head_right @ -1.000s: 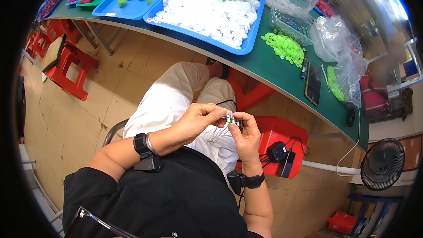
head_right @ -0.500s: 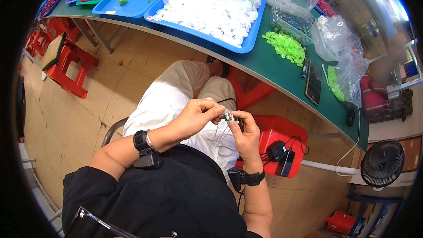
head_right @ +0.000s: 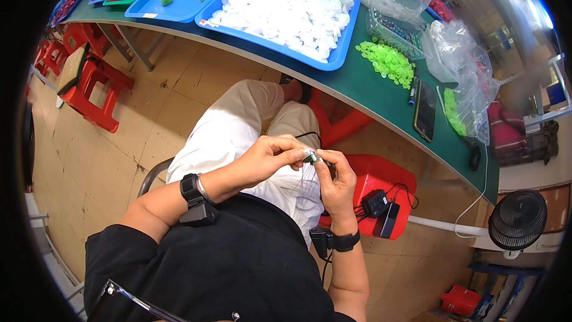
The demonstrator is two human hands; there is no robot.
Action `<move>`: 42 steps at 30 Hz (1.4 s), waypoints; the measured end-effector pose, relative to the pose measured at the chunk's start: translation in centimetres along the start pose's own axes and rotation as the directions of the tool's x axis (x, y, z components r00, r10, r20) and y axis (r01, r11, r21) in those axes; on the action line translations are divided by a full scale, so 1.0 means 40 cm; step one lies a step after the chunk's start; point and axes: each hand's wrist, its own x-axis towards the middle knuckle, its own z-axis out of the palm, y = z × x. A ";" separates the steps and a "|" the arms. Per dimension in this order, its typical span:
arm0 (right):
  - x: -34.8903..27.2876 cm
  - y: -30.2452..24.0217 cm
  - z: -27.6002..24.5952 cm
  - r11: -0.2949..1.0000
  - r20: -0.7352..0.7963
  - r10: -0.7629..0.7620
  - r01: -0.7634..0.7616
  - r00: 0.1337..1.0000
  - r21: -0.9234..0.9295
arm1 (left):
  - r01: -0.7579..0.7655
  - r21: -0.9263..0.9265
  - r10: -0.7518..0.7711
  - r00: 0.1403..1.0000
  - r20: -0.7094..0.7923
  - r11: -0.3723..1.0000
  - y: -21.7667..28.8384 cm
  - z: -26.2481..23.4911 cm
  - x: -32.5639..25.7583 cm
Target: The recorder is assembling small electronic sensor units by inserting circuit boards into green plastic housings and connecting wires.
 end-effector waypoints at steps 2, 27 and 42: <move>0.000 0.007 -0.001 0.993 0.001 -0.050 0.050 0.999 -0.104 | 0.095 -0.155 -0.098 0.995 -0.015 0.983 -0.003 0.004 0.000; -0.006 0.015 0.010 0.999 -0.058 0.030 -0.031 0.998 -0.015 | -0.040 0.062 0.043 0.998 -0.053 0.997 -0.008 0.018 -0.005; -0.019 0.024 0.023 0.996 -0.178 0.077 -0.067 0.981 0.061 | 0.125 -0.224 -0.162 0.974 -0.156 0.967 -0.001 0.030 -0.006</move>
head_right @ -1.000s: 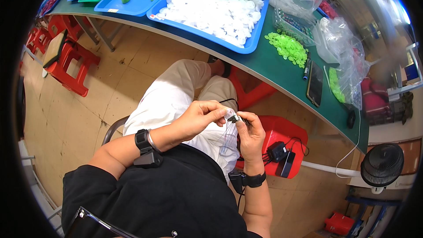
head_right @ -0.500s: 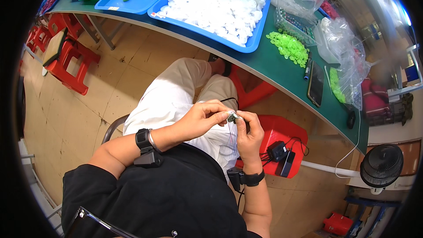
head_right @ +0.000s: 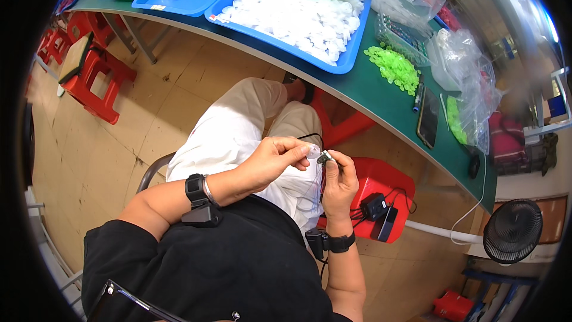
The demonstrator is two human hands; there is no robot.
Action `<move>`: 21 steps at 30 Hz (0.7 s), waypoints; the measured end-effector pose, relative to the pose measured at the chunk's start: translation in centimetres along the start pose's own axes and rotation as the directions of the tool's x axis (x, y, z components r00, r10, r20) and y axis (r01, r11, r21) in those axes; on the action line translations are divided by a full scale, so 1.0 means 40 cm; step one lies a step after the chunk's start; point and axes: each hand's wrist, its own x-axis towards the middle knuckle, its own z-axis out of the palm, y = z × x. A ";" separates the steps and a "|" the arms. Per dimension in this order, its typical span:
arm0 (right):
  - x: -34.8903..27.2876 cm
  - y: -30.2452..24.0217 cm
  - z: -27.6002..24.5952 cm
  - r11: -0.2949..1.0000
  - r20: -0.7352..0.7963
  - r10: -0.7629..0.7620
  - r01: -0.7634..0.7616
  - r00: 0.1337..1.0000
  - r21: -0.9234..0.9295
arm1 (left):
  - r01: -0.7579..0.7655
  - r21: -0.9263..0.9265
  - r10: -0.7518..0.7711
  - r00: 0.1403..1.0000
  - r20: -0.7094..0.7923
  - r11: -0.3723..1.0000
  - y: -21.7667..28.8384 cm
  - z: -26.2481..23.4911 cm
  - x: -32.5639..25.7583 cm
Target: The recorder is assembling small electronic sensor units by inserting circuit boards into green plastic housings and connecting wires.
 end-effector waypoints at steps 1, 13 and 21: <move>0.000 0.001 -0.002 1.000 0.014 -0.008 0.008 1.000 -0.008 | -0.002 0.028 0.002 1.000 -0.008 1.000 0.002 0.001 -0.001; 0.002 0.000 0.013 0.980 0.051 -0.137 0.143 0.989 -0.140 | -0.113 0.126 0.110 0.994 0.029 0.986 -0.002 0.001 -0.003; 0.000 0.012 0.012 0.982 0.022 -0.122 0.124 0.992 -0.143 | -0.042 0.101 0.041 0.999 0.019 0.994 -0.002 0.002 -0.003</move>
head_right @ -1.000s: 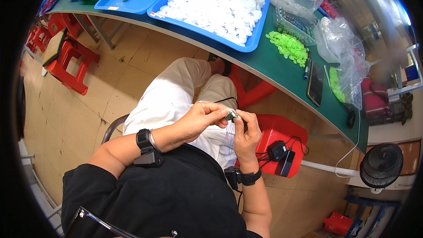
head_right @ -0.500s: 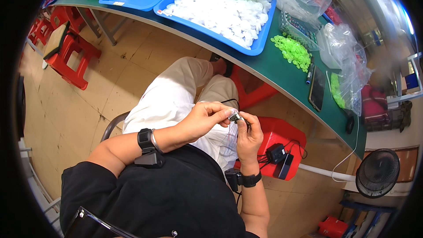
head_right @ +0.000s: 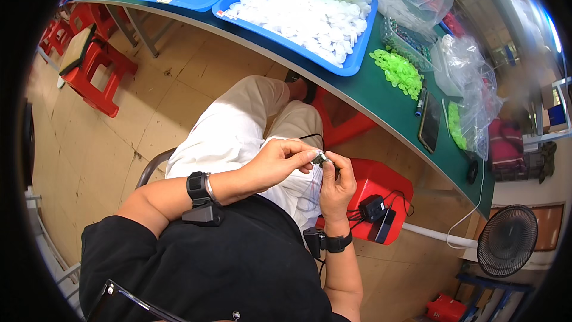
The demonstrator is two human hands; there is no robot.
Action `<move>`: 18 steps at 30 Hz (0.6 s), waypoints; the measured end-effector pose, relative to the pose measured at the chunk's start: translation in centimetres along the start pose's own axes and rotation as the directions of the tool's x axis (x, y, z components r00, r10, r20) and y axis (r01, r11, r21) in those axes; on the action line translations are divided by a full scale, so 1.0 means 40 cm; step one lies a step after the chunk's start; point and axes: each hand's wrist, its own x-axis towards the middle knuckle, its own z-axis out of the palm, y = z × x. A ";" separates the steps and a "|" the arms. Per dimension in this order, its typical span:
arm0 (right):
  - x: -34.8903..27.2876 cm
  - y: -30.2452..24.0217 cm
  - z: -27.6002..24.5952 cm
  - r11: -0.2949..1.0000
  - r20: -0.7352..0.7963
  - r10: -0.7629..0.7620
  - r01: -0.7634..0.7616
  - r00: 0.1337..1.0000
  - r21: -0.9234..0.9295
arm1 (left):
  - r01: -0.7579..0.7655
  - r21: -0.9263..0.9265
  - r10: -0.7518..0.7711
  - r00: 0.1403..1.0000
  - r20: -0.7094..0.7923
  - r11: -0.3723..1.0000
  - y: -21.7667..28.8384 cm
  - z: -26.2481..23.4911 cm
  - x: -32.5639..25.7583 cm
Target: The recorder is assembling small electronic sensor units by inserting circuit boards into green plastic housings and connecting wires.
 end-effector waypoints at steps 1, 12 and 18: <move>0.000 0.001 0.000 1.000 0.007 -0.013 0.013 1.000 -0.016 | -0.013 0.008 0.013 1.000 -0.001 1.000 -0.001 -0.001 0.000; 0.016 -0.034 0.012 0.840 0.116 -0.324 0.342 0.939 -0.422 | -0.144 0.203 0.145 0.989 0.012 0.968 -0.017 -0.011 0.007; 0.016 -0.058 0.018 0.877 0.145 -0.211 0.253 0.967 -0.410 | -0.502 0.533 0.552 0.830 0.077 0.681 -0.012 -0.020 0.015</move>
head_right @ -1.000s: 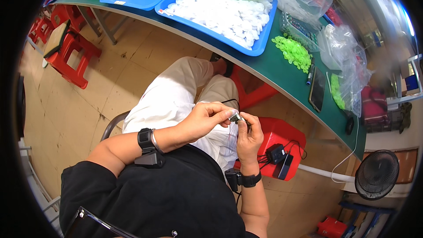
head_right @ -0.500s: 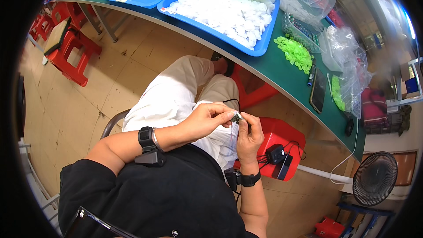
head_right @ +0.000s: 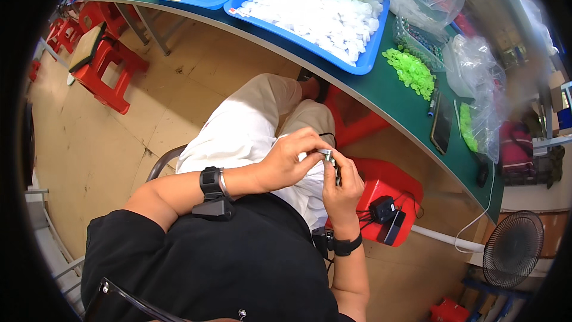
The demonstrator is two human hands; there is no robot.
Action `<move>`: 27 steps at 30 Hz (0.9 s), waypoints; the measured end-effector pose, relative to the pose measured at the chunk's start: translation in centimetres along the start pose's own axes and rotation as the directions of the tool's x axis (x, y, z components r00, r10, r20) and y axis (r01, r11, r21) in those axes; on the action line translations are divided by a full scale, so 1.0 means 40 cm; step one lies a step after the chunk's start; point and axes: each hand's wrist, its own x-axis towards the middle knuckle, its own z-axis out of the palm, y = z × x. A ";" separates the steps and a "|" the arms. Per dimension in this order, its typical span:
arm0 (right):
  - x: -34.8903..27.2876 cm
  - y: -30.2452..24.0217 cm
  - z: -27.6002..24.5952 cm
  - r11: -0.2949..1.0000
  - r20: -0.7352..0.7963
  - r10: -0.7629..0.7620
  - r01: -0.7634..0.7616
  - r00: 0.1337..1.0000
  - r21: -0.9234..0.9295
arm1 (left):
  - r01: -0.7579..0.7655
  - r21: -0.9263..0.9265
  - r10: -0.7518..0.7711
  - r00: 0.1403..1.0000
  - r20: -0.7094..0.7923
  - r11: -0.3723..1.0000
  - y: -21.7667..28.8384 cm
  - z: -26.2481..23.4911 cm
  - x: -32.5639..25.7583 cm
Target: The recorder is assembling small electronic sensor units by inserting circuit boards into green plastic housings and connecting wires.
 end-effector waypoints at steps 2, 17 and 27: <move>-0.009 -0.016 -0.004 0.997 0.003 0.077 -0.077 0.997 0.014 | -0.281 0.195 0.290 0.957 -0.018 0.940 0.014 -0.010 0.020; 0.002 -0.002 -0.022 0.965 0.084 0.194 -0.205 0.977 0.166 | -0.008 0.561 0.115 0.981 -0.156 0.828 -0.009 -0.303 0.536; 0.015 -0.001 -0.038 0.773 0.120 0.439 -0.443 0.890 0.454 | -0.293 0.946 0.143 0.951 0.274 0.140 -0.005 -0.211 0.514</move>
